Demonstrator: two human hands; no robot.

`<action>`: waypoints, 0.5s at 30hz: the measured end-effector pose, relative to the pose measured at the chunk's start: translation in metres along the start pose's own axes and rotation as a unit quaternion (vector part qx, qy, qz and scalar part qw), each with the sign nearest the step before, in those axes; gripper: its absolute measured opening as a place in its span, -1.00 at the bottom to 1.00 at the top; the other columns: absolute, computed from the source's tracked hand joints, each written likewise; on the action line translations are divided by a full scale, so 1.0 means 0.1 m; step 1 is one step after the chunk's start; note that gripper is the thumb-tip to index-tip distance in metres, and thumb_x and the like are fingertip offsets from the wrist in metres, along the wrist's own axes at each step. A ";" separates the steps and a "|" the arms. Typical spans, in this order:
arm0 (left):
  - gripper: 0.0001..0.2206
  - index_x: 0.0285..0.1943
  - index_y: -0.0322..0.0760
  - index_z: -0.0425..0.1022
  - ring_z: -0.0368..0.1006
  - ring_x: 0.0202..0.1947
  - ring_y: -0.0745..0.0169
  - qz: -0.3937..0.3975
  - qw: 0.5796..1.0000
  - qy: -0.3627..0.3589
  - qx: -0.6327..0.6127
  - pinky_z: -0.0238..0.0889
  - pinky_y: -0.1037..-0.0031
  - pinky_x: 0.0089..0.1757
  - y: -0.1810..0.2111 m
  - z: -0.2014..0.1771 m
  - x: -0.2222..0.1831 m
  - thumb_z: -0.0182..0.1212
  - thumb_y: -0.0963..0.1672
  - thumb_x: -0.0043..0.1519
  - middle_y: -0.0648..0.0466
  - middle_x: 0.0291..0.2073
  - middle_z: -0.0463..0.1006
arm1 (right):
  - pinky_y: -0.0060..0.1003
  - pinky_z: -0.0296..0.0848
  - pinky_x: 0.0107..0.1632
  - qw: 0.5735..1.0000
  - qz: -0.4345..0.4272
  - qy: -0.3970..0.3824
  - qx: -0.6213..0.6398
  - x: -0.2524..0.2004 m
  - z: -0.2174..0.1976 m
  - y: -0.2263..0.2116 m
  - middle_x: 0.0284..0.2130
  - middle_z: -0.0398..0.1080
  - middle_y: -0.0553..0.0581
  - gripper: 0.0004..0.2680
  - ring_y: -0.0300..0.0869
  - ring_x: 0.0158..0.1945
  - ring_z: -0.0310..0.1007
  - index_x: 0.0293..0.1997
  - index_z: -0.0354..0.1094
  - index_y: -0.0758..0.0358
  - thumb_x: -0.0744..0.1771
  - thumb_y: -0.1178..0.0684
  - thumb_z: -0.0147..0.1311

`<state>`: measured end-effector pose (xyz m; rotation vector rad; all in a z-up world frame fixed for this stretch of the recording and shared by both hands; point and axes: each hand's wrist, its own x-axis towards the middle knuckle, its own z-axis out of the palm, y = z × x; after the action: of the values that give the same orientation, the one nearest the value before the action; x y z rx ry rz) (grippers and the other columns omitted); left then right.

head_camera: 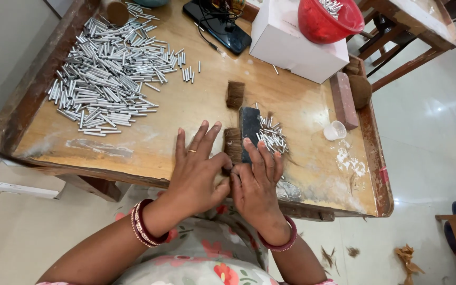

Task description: Cleaning small metal pins using a mounted brush at a workbench.

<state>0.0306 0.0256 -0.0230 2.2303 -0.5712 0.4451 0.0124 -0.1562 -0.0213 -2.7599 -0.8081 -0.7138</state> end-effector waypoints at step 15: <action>-0.71 -0.16 -0.36 0.48 0.29 0.22 -0.38 0.054 0.977 0.125 -0.164 0.18 0.02 0.13 0.19 -0.22 0.01 0.28 -0.09 0.01 -0.35 0.17 0.42 | 0.15 -0.14 0.55 0.982 0.033 0.185 -0.002 -0.23 -0.20 0.08 0.33 0.16 0.26 -0.89 0.13 0.50 -0.01 -0.11 0.35 0.26 0.43 0.06 -0.02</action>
<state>0.0183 0.0307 0.0022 1.8025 -0.5853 0.6291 -0.0079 -0.1796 -0.0157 -2.5264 -0.6308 -1.1662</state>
